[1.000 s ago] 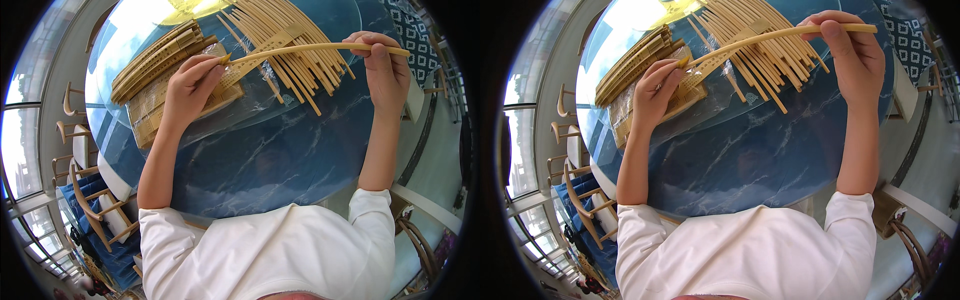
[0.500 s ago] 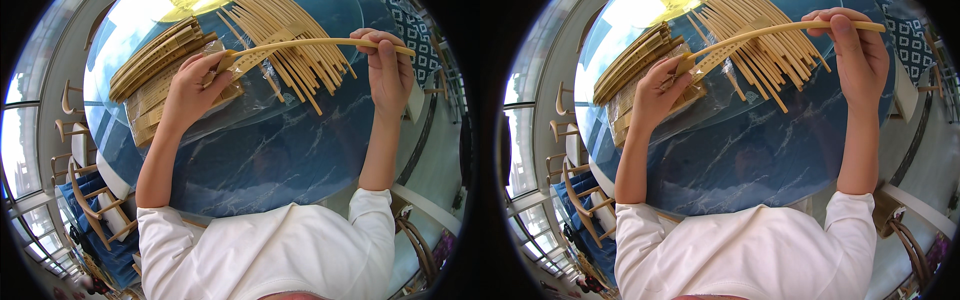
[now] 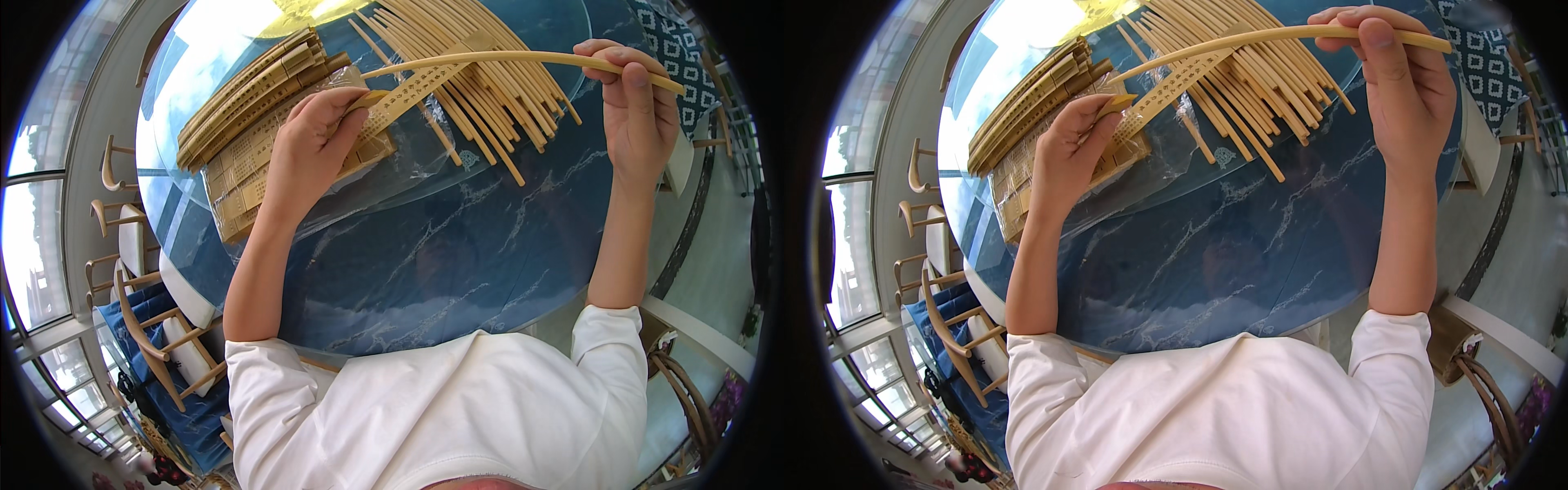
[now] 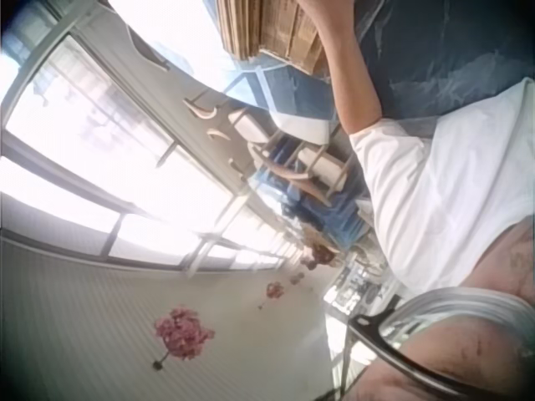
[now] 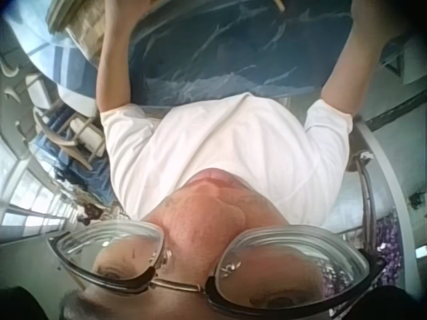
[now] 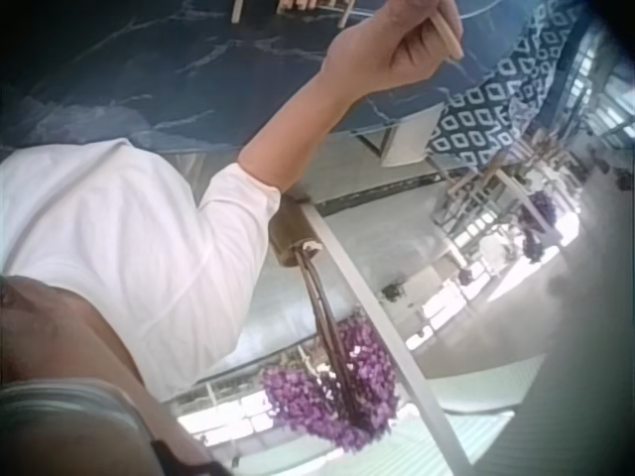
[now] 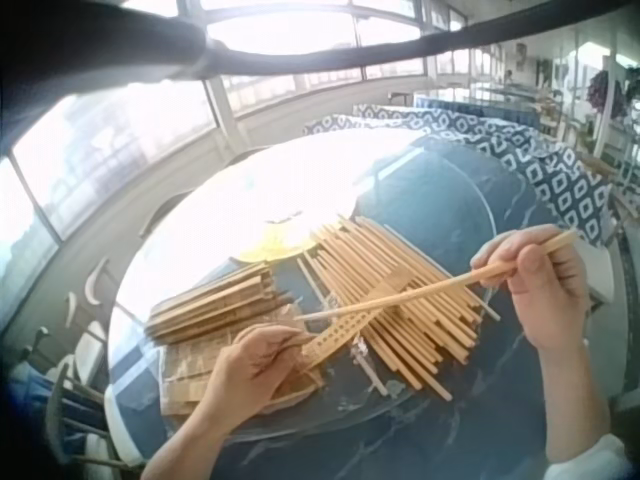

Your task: The person assembles thin bamboo sticks by inserting them into a perforated bamboo frame. They repeatedly pick up sticks, align them with the frame, and push them through the holes, then place the assembled units on the table.

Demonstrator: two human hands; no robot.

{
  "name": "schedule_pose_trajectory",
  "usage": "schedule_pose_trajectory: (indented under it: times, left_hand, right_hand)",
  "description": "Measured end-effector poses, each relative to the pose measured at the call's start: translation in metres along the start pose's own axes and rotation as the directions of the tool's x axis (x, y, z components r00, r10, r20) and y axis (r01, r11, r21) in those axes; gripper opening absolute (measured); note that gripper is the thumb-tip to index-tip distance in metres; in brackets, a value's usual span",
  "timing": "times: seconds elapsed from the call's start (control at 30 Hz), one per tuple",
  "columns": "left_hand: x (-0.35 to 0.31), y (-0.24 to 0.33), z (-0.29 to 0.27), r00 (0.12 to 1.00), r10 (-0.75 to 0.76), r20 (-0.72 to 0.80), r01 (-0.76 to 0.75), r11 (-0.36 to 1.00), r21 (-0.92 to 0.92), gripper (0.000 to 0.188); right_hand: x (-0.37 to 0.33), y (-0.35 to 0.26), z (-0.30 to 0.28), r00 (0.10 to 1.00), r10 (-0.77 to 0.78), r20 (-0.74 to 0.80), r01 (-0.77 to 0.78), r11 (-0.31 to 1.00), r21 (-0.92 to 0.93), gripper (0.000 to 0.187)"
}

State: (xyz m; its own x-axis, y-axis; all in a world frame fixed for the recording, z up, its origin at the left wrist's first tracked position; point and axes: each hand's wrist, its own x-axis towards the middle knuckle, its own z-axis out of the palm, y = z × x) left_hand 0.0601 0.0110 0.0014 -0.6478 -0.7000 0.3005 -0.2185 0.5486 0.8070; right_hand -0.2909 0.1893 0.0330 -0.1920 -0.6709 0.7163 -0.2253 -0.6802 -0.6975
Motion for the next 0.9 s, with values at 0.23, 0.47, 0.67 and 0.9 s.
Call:
schedule_pose_trajectory:
  times: [0.23, 0.47, 0.67, 0.9]
  left_hand:
    - [0.001, 0.005, 0.001, 0.997, -0.069, 0.017, 0.071, 0.99, -0.126, 0.026]
    - [0.0, 0.001, 0.001, 0.999, 0.04, -0.01, -0.04, 0.998, -0.055, 0.029]
    - [0.0, 0.003, -0.002, 0.999, 0.041, 0.028, -0.043, 0.995, 0.087, 0.029]
    - [0.002, -0.004, 0.003, 0.999, 0.042, 0.016, -0.04, 0.997, -0.069, 0.028]
  right_hand:
    - [0.004, -0.013, -0.021, 0.999, -0.025, -0.044, 0.026, 0.999, 0.019, 0.03]
    - [0.0, -0.002, -0.008, 0.999, 0.018, -0.028, -0.018, 1.0, -0.012, 0.03]
    - [0.004, -0.003, -0.003, 0.997, -0.066, 0.037, 0.067, 0.997, -0.035, 0.031]
    - [0.003, -0.004, -0.002, 0.997, -0.056, 0.06, 0.057, 0.998, -0.014, 0.031]
